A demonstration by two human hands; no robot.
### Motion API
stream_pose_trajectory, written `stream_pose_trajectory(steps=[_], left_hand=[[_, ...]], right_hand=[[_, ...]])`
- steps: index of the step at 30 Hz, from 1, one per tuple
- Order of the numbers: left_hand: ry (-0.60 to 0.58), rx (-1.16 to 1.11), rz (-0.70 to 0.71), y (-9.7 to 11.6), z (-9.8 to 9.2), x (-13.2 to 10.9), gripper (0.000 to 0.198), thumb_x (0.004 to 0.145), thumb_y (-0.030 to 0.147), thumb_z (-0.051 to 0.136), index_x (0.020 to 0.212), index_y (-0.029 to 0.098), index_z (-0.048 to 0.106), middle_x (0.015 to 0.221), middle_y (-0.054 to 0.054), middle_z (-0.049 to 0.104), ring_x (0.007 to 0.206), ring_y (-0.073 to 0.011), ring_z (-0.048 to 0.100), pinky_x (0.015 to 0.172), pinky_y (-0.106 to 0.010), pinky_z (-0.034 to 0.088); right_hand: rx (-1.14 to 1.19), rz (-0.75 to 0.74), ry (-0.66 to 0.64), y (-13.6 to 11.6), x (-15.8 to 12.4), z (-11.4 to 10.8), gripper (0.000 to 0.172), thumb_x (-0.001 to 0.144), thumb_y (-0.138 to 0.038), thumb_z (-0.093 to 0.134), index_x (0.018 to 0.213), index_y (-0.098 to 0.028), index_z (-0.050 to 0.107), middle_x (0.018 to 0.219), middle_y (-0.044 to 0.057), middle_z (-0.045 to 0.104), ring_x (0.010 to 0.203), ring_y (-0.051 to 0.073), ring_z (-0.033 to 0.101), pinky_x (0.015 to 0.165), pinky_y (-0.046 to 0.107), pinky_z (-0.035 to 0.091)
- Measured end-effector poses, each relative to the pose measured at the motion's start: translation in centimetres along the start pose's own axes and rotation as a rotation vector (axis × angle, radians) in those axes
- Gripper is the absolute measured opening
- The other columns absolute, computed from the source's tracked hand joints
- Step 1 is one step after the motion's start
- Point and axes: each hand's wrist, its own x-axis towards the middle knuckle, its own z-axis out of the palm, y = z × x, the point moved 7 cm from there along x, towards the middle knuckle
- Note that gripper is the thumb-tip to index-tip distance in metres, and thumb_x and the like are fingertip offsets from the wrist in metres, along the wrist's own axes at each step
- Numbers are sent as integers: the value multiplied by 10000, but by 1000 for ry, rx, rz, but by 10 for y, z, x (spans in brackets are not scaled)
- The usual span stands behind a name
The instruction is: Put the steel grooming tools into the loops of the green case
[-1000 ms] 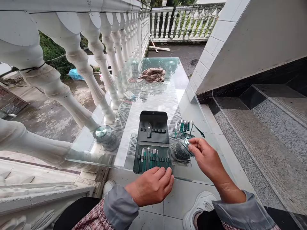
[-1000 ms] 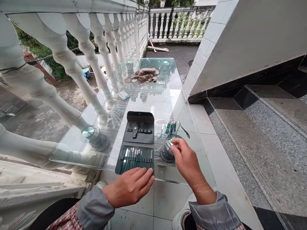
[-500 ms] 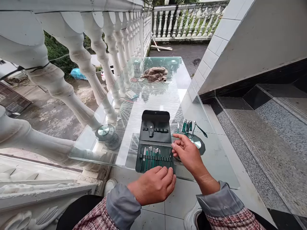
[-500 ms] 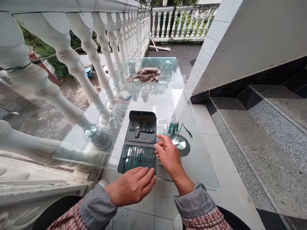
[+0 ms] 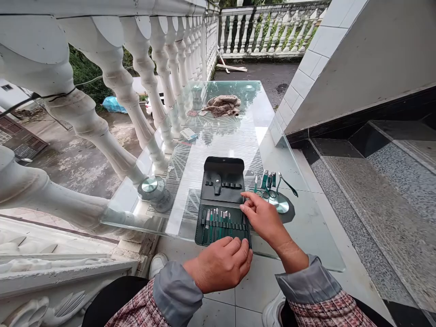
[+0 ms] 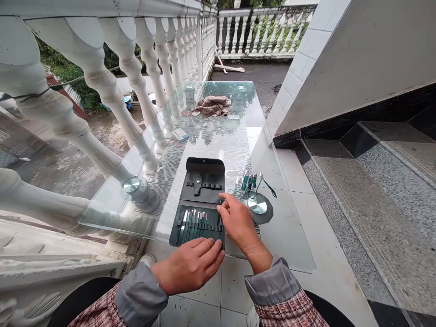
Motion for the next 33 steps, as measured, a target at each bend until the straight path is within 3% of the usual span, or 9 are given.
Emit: stream_pose_trajectory(steps=[5, 14, 25, 33], left_hand=[[39, -17, -9, -1, -1, 0, 241, 885, 150, 450, 1054, 78, 606, 1045, -141, 636, 842, -184, 599, 709, -308, 491], [-11, -11, 5, 1, 5, -2, 251, 888, 143, 450, 1093, 72, 577, 1097, -165, 612, 865, -179, 598, 746, -327, 494], [59, -23, -18, -1, -1, -1, 238, 883, 134, 455, 1056, 83, 611, 1055, -130, 636, 839, -179, 599, 717, -308, 499], [49, -36, -14, -1, 0, -1, 242, 884, 134, 454, 1062, 78, 607, 1049, -131, 636, 836, -177, 598, 709, -306, 500]], right_hand=[[-210, -124, 25, -9, -1, 1, 305, 809, -258, 439, 1061, -159, 579, 792, 51, 618, 752, 190, 543, 683, 318, 397], [-340, -168, 37, -9, 2, 6, 229, 811, -272, 486, 1010, -192, 569, 815, 47, 602, 743, 184, 540, 658, 304, 377], [-364, -118, 18, -11, 5, 3, 170, 792, -284, 546, 931, -187, 555, 800, 39, 598, 733, 187, 542, 656, 296, 362], [-199, -43, -49, -12, 7, 5, 174, 765, -223, 527, 933, -197, 567, 719, 2, 598, 707, 170, 540, 666, 292, 367]])
